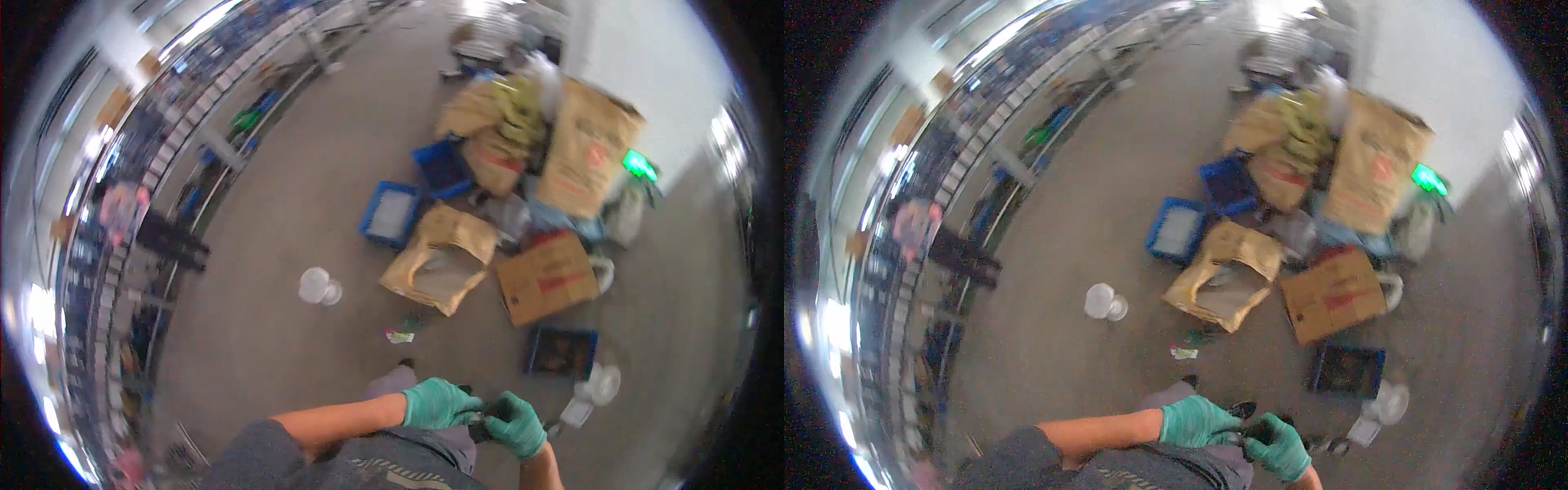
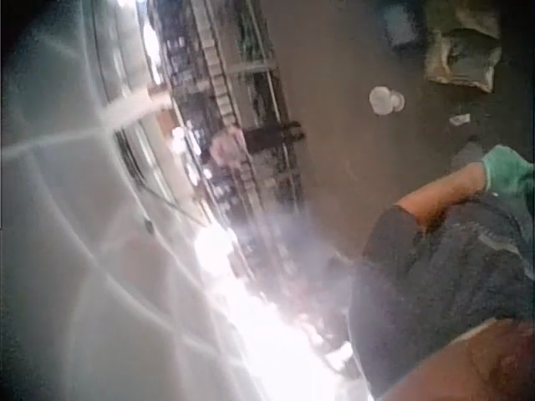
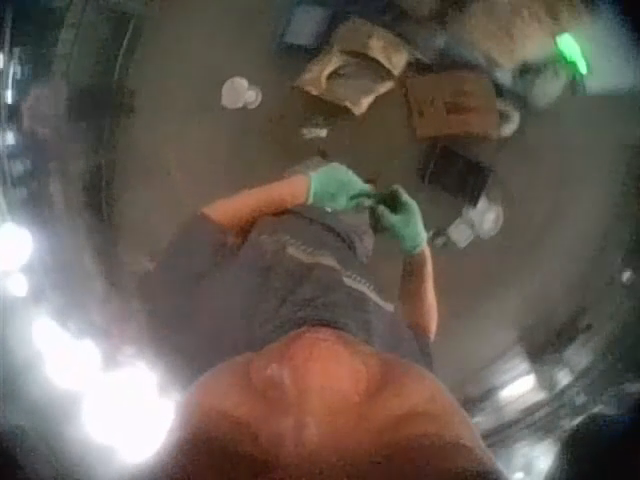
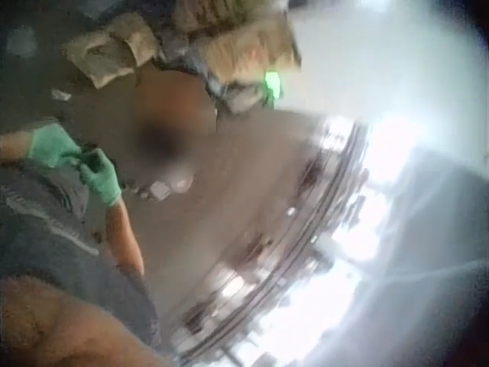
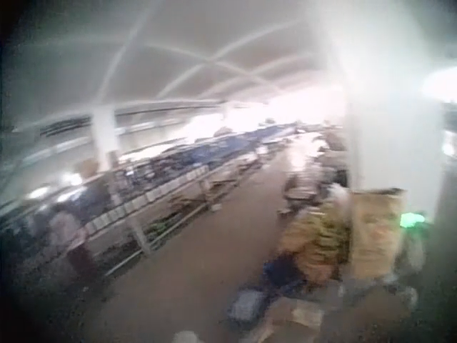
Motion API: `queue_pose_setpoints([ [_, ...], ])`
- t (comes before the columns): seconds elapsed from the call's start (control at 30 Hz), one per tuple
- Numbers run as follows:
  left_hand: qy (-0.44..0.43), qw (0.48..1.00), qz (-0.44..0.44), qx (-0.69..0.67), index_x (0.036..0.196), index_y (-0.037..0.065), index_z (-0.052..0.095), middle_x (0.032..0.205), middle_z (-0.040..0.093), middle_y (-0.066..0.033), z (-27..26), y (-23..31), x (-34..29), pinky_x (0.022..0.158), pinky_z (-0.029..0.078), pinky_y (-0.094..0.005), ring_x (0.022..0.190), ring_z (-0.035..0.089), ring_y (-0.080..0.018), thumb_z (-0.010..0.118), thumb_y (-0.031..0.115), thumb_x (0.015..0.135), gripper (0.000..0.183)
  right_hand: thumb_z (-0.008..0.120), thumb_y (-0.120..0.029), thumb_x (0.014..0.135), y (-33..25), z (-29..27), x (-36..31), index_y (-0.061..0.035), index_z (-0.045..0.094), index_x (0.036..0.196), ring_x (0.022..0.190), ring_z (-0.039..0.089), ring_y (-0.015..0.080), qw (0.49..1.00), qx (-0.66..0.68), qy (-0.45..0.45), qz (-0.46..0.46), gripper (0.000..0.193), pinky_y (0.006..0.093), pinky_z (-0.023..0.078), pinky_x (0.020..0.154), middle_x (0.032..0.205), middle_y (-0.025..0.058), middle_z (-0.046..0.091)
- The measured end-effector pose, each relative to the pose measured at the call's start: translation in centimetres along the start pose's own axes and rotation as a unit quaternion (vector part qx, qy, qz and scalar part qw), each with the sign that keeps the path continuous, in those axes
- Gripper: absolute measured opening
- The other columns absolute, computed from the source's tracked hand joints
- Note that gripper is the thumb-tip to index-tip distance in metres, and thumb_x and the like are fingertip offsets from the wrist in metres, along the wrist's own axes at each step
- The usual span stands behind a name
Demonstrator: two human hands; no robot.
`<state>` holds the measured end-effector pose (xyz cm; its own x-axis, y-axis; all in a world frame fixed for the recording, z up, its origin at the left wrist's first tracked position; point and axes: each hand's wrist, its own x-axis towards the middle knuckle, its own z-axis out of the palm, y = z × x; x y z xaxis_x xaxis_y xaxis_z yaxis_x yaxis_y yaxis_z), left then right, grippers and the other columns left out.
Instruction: The person tests a water pump by submerging it in a tank of water, checking for leaks or operation while holding it with both hands, and then moving blue cables on a rack.
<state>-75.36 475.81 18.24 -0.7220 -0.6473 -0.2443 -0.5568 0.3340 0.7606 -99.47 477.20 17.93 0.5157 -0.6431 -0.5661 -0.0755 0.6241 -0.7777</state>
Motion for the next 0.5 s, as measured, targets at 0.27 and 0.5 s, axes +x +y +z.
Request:
queue_pose_setpoints([
  [0.27, 0.234, 0.966, -0.083, -0.077, 0.112, 0.015, 0.063, 0.094, 0.067, -0.0171, 0.1, -6.1, -19.8, 0.071, 0.050, -0.0509, 0.084, 0.063, -0.0426, 0.053, 0.040, 0.097, 0.031, 0.073, -0.008, 0.088, -4.8, 16.3, 11.2, 0.0038, 0.062, 0.104, 0.070, 0.065, 0.0167, 0.948, -0.188, -0.244, 0.084, 0.023, 0.0305, 0.053, 0.062, 0.085, 0.0108, 0.070],
  [0.5, 0.370, 0.906, -0.203, -0.007, 0.103, 0.008, 0.066, 0.092, 0.067, -0.0201, 0.5, -11.6, -38.7, 0.074, 0.050, -0.0466, 0.085, 0.064, -0.0404, 0.058, 0.040, 0.095, 0.034, 0.064, -0.011, 0.095, -4.5, 37.8, 18.7, 0.0012, 0.064, 0.114, 0.081, 0.062, 0.0224, 0.862, -0.402, -0.297, 0.086, 0.023, 0.0367, 0.053, 0.075, 0.094, 0.0108, 0.068],
])
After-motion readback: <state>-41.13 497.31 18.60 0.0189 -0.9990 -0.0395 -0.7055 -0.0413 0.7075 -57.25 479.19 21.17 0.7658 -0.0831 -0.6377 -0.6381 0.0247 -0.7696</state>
